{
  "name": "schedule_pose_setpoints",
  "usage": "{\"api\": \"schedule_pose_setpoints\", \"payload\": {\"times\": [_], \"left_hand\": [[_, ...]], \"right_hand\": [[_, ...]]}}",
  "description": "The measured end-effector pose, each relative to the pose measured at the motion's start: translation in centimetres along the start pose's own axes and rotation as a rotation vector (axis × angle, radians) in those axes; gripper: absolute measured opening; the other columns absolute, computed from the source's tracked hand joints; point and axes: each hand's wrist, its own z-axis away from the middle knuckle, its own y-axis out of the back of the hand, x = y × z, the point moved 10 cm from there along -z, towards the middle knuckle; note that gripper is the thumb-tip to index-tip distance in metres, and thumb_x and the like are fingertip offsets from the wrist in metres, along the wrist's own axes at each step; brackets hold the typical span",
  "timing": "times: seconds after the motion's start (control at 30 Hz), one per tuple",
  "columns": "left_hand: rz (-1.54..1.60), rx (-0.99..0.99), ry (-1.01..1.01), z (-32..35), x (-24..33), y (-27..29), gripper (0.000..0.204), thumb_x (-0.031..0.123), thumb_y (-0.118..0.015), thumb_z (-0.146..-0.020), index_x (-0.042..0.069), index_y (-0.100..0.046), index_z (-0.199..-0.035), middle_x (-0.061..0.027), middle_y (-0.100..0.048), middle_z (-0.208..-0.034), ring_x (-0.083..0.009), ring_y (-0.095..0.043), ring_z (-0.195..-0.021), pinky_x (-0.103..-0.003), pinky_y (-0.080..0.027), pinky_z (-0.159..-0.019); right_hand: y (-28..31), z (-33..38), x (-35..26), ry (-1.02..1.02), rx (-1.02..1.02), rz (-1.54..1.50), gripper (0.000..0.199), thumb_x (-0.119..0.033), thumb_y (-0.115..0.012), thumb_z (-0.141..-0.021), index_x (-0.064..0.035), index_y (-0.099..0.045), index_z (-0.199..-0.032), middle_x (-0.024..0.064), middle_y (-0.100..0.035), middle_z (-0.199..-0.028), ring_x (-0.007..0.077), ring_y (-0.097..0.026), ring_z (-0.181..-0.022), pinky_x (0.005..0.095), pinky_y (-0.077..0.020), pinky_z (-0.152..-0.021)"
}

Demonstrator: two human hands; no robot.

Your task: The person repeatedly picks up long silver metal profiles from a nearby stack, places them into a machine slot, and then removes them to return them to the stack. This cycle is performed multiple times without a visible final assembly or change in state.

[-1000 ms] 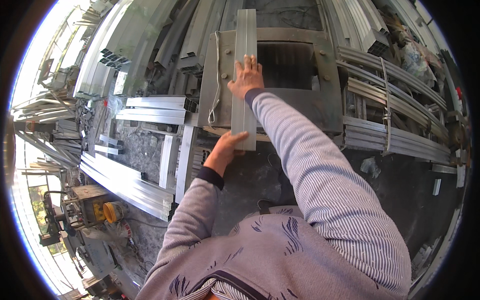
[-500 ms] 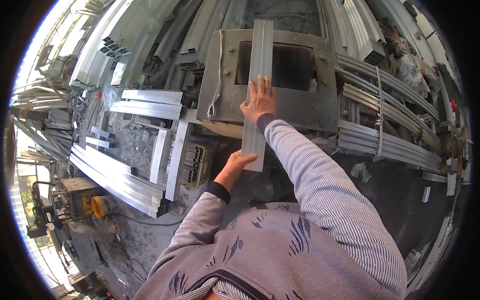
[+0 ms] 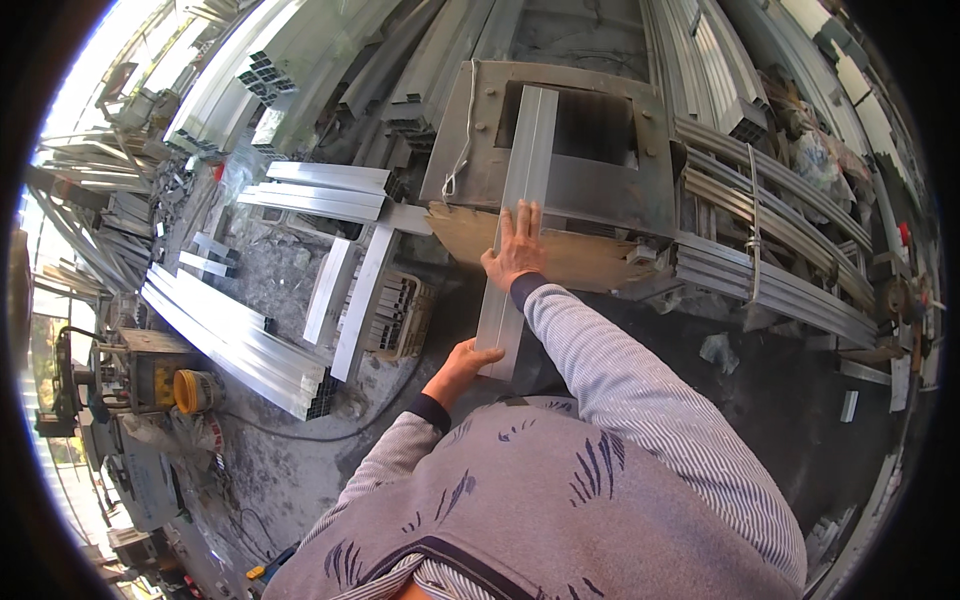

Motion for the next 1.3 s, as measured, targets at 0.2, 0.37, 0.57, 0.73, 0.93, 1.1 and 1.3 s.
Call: {"api": "schedule_pose_setpoints", "payload": {"times": [0.2, 0.37, 0.57, 0.73, 0.93, 1.1, 1.3], "left_hand": [[-0.010, 0.044, -0.013, 4.1, -1.2, 0.7, 0.042, 0.031, -0.080, -0.093, 0.008, -0.072, -0.128, -0.0069, -0.077, -0.114, -0.0204, -0.072, -0.100, -0.037, -0.055, -0.083], [0.062, 0.034, -0.078, 5.6, -2.2, 1.1, 0.037, 0.020, -0.078, -0.096, 0.001, -0.071, -0.127, -0.0078, -0.076, -0.114, -0.0186, -0.072, -0.098, -0.035, -0.058, -0.086], [0.001, -0.022, -0.131, 5.4, -0.9, 1.8, 0.040, 0.019, -0.077, -0.095, -0.002, -0.070, -0.128, -0.0079, -0.076, -0.116, -0.0170, -0.071, -0.100, -0.033, -0.056, -0.091], [0.326, -0.135, 0.010, 7.1, 5.3, -0.1, 0.052, 0.033, -0.072, -0.097, -0.004, -0.068, -0.133, -0.0149, -0.074, -0.123, -0.0236, -0.070, -0.111, -0.038, -0.054, -0.100], [0.573, -0.254, 0.036, 3.6, 11.7, -3.9, 0.064, 0.039, -0.075, -0.091, -0.005, -0.061, -0.135, -0.0173, -0.072, -0.118, -0.0282, -0.070, -0.101, -0.040, -0.057, -0.094], [-0.478, 0.313, -0.223, -5.7, 21.2, 0.5, 0.075, 0.047, -0.083, -0.079, -0.004, -0.051, -0.124, -0.0261, -0.072, -0.113, -0.0366, -0.073, -0.102, -0.046, -0.059, -0.086], [-0.996, 0.710, -0.195, -10.3, 31.7, -1.0, 0.090, 0.047, -0.085, -0.073, -0.008, -0.045, -0.131, -0.0317, -0.069, -0.121, -0.0467, -0.070, -0.113, -0.050, -0.058, -0.098]], "right_hand": [[-0.2, 3.3, -1.9, -0.024, -0.039, -0.067, 0.087, -0.037, -0.069, -0.085, -0.0107, -0.042, -0.163, 0.0173, -0.022, -0.175, 0.0381, -0.012, -0.165, 0.0507, -0.0391, -0.125], [-0.3, 4.9, -3.3, -0.019, -0.055, -0.136, 0.087, -0.036, -0.070, -0.084, -0.0101, -0.043, -0.162, 0.0172, -0.023, -0.174, 0.0382, -0.014, -0.164, 0.0487, -0.0385, -0.126], [1.1, 3.8, -3.9, 0.071, 0.100, -0.351, 0.087, -0.031, -0.074, -0.081, -0.0011, -0.045, -0.157, 0.0206, -0.033, -0.167, 0.0407, -0.021, -0.161, 0.0479, -0.0348, -0.128], [3.5, -0.9, -1.4, 0.075, 0.229, -0.673, 0.089, -0.027, -0.073, -0.079, 0.0052, -0.041, -0.156, 0.0272, -0.040, -0.162, 0.0446, -0.029, -0.157, 0.0478, -0.0281, -0.131], [4.6, -6.9, 2.5, 0.014, 0.248, -1.013, 0.087, -0.021, -0.067, -0.085, 0.0055, -0.034, -0.161, 0.0313, -0.041, -0.161, 0.0435, -0.038, -0.153, 0.0463, -0.0291, -0.129], [7.5, -14.3, 6.3, -0.042, 0.445, -0.851, 0.076, -0.018, -0.069, -0.086, 0.0077, -0.044, -0.153, 0.0319, -0.046, -0.155, 0.0448, -0.043, -0.146, 0.0479, -0.0331, -0.125], [5.0, -23.1, 4.1, -0.042, 0.135, -0.209, 0.094, -0.047, -0.075, -0.082, 0.0040, -0.045, -0.156, 0.0267, -0.036, -0.164, 0.0469, -0.020, -0.159, 0.0529, -0.0248, -0.128]]}}
